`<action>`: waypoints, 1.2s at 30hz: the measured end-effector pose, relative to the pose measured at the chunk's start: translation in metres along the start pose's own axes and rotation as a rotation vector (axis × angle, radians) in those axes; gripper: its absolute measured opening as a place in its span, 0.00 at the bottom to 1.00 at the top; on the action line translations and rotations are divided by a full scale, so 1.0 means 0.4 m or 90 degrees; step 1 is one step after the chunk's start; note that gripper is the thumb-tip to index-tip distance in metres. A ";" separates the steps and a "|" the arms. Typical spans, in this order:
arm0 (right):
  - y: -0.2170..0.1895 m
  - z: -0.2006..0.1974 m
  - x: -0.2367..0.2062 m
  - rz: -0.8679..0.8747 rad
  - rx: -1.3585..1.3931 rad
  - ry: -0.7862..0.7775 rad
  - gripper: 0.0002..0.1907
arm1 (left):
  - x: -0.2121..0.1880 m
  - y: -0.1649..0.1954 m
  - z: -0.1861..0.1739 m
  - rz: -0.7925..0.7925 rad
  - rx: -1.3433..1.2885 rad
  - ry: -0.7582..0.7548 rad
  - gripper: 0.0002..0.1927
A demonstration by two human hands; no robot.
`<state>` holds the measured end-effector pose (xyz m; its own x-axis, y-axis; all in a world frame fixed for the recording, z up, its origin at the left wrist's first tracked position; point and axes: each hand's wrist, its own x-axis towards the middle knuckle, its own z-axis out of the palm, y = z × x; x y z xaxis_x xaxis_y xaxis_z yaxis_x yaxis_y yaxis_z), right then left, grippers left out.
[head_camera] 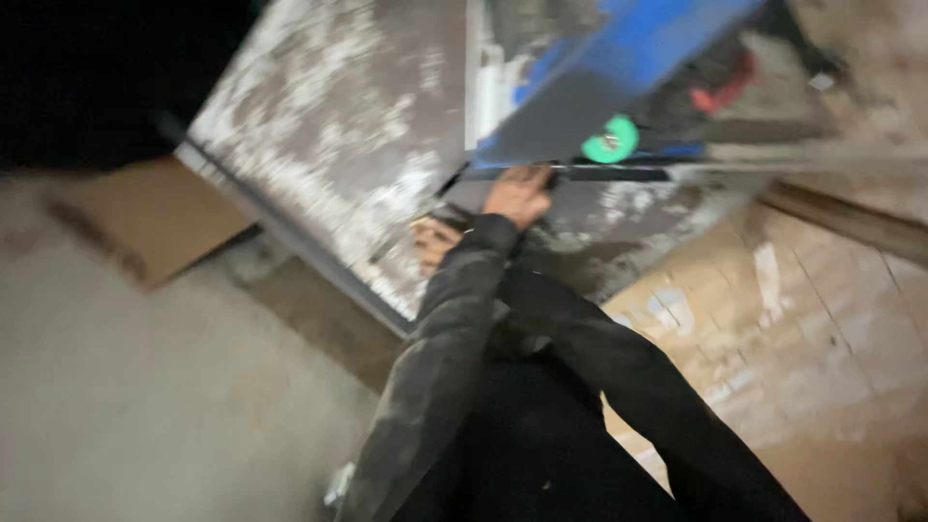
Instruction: The person cuts black moulding strips into angled pieces using a double mitre saw, positioning each strip against the fence and lowering the blade, then stacks the cut pieces on the table and gathers them into a pile.
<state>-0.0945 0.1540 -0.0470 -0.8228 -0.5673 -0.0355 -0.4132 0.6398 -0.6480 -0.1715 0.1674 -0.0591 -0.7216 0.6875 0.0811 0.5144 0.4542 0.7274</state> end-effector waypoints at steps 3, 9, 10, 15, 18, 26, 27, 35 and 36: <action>0.012 -0.011 -0.038 0.000 0.010 -0.006 0.15 | -0.018 -0.018 0.015 0.116 0.220 0.018 0.11; 0.039 -0.094 -0.306 0.058 0.049 -0.033 0.17 | -0.033 -0.013 -0.007 0.146 0.273 0.029 0.05; 0.067 -0.130 -0.380 0.097 0.026 -0.041 0.18 | -0.028 -0.013 -0.011 0.157 0.266 0.046 0.05; 0.262 -0.326 -0.690 0.265 -0.132 0.407 0.09 | -0.039 -0.017 -0.018 0.138 0.253 0.016 0.05; 0.345 -0.391 -0.768 0.341 -0.228 0.420 0.15 | -0.053 -0.033 -0.019 0.159 0.280 0.044 0.05; 0.460 -0.404 -0.802 0.398 -0.316 0.376 0.21 | -0.062 -0.041 -0.043 0.155 0.304 -0.001 0.05; 0.467 -0.402 -0.796 0.386 -0.323 0.385 0.21 | -0.062 -0.038 -0.047 0.150 0.316 -0.012 0.05; 0.464 -0.376 -0.749 0.327 -0.325 0.534 0.11 | -0.063 -0.029 -0.055 0.137 0.277 0.024 0.09; 0.464 -0.376 -0.749 0.317 -0.316 0.530 0.10 | -0.065 -0.030 -0.055 0.121 0.273 0.024 0.11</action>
<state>0.0166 0.5206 -0.0424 -0.8707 0.2226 0.4386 0.0818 0.9449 -0.3170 -0.1690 0.1316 -0.0549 -0.6087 0.7635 0.2156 0.7780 0.5212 0.3509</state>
